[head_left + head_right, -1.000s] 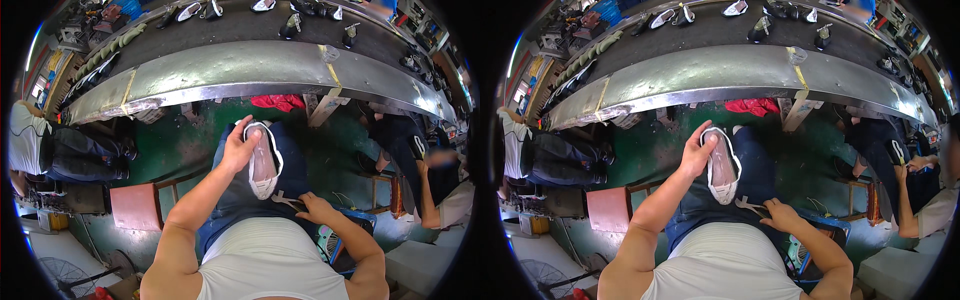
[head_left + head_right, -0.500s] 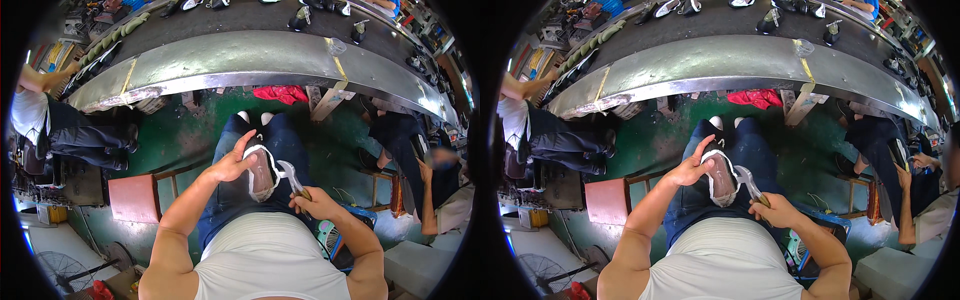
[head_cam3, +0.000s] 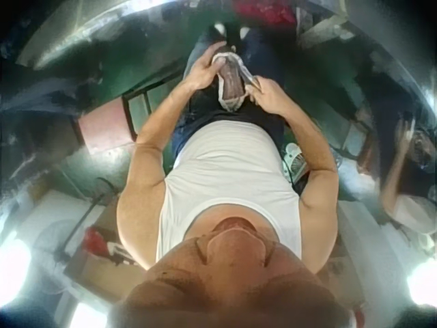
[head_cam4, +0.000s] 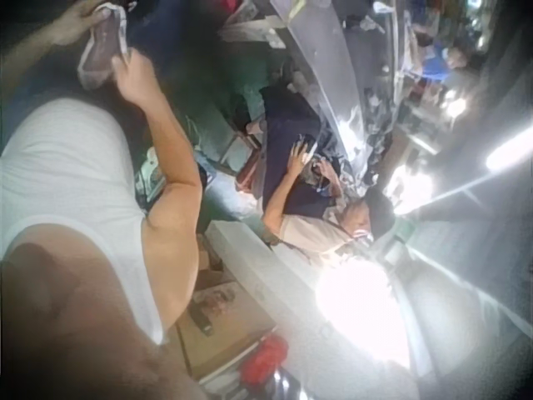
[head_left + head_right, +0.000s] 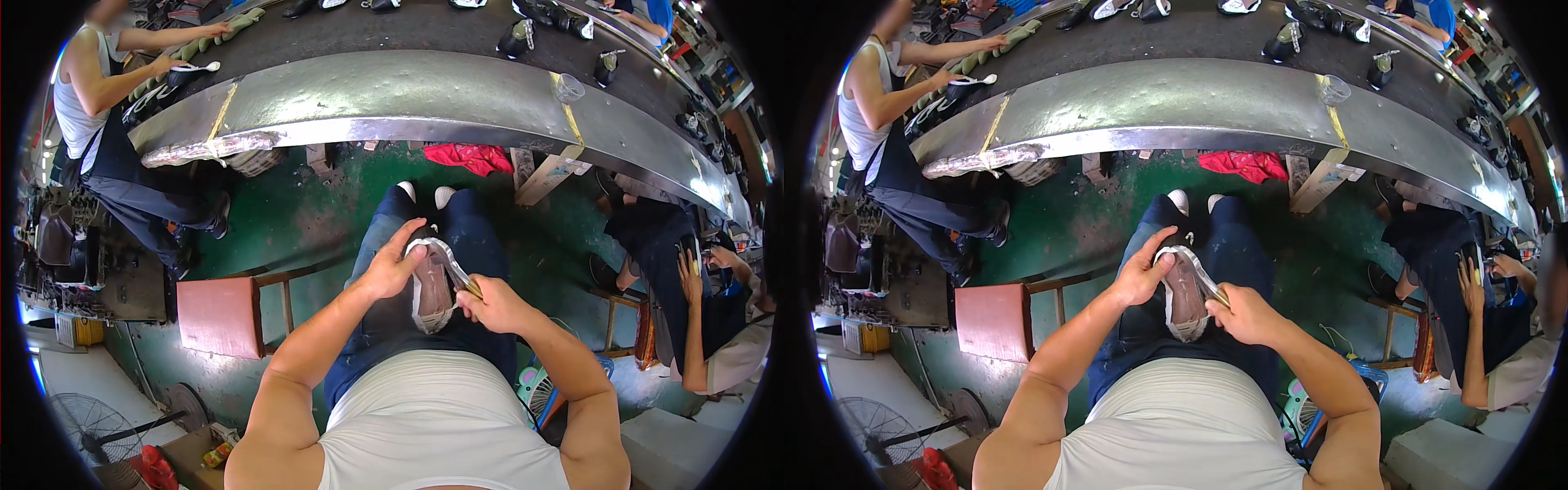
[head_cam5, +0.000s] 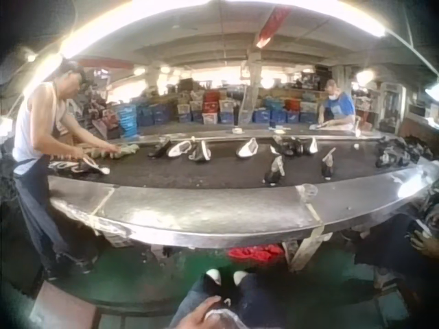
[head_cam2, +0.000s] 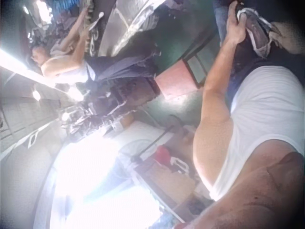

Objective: A worker at a shoe factory uses a tool to stitch or pull leather components over a shoe last while sitting at a conveyor belt.

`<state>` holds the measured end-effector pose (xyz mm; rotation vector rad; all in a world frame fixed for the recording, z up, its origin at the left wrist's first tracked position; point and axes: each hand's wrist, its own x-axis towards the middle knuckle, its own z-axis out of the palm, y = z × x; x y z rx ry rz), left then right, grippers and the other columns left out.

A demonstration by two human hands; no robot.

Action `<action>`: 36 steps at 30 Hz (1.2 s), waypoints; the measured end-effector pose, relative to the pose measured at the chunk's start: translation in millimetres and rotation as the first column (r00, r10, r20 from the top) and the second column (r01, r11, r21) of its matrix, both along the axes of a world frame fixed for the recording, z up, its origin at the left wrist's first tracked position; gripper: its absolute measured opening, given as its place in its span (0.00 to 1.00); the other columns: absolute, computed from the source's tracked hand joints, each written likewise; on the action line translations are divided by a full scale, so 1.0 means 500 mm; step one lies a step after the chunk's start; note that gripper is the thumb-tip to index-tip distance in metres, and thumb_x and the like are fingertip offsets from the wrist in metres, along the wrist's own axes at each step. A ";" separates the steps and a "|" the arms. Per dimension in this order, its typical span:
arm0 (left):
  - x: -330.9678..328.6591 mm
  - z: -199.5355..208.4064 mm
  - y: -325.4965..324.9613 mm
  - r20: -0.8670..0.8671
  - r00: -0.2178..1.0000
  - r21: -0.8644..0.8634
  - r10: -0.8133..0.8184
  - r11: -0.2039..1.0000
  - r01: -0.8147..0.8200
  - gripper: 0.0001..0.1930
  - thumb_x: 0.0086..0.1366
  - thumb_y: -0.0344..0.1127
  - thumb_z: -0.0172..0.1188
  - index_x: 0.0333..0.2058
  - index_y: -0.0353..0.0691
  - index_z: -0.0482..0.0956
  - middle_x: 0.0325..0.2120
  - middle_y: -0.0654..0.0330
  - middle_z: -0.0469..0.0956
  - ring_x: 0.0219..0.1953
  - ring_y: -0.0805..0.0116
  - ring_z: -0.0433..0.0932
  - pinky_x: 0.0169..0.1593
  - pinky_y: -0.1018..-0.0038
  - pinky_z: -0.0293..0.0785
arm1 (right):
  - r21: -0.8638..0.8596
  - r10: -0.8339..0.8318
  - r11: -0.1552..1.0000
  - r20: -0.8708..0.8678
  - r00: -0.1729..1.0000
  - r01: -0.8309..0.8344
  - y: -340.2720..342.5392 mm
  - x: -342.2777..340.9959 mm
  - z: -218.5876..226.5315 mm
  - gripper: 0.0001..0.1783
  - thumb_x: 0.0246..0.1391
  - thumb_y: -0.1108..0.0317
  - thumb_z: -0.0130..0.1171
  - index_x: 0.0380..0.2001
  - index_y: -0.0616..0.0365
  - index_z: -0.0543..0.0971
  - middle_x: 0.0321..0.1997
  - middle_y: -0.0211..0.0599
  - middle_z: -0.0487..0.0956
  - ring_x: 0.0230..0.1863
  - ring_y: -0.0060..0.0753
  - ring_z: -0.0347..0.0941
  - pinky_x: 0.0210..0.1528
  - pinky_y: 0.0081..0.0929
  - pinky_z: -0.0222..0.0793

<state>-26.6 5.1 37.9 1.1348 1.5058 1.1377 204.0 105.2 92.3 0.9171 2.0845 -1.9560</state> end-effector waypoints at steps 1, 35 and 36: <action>-0.001 -0.020 -0.001 0.052 0.998 0.026 0.044 0.999 -0.045 0.27 0.73 0.40 0.52 0.68 0.41 0.60 0.66 0.51 0.63 0.68 0.58 0.62 0.68 0.68 0.57 | 0.228 0.054 0.972 -0.011 0.998 -0.051 0.007 0.000 -0.014 0.13 0.66 0.63 0.52 0.36 0.64 0.73 0.28 0.45 0.79 0.29 0.44 0.78 0.36 0.40 0.74; 0.135 0.083 -0.152 -0.448 0.893 0.415 0.041 0.894 0.167 0.49 0.50 0.36 0.78 0.65 0.28 0.57 0.55 0.38 0.62 0.55 0.42 0.69 0.57 0.55 0.71 | 0.032 -0.148 0.971 -0.694 0.704 0.236 -0.068 -0.003 -0.050 0.14 0.66 0.67 0.49 0.49 0.64 0.66 0.52 0.48 0.79 0.52 0.35 0.76 0.57 0.33 0.69; 0.135 0.085 -0.153 -0.464 0.884 0.415 0.060 0.896 0.157 0.49 0.49 0.37 0.78 0.63 0.27 0.58 0.54 0.38 0.63 0.54 0.43 0.70 0.56 0.55 0.72 | 0.027 -0.148 0.973 -0.691 0.707 0.231 -0.068 -0.006 -0.050 0.14 0.66 0.67 0.49 0.49 0.64 0.66 0.52 0.48 0.79 0.52 0.35 0.76 0.57 0.33 0.69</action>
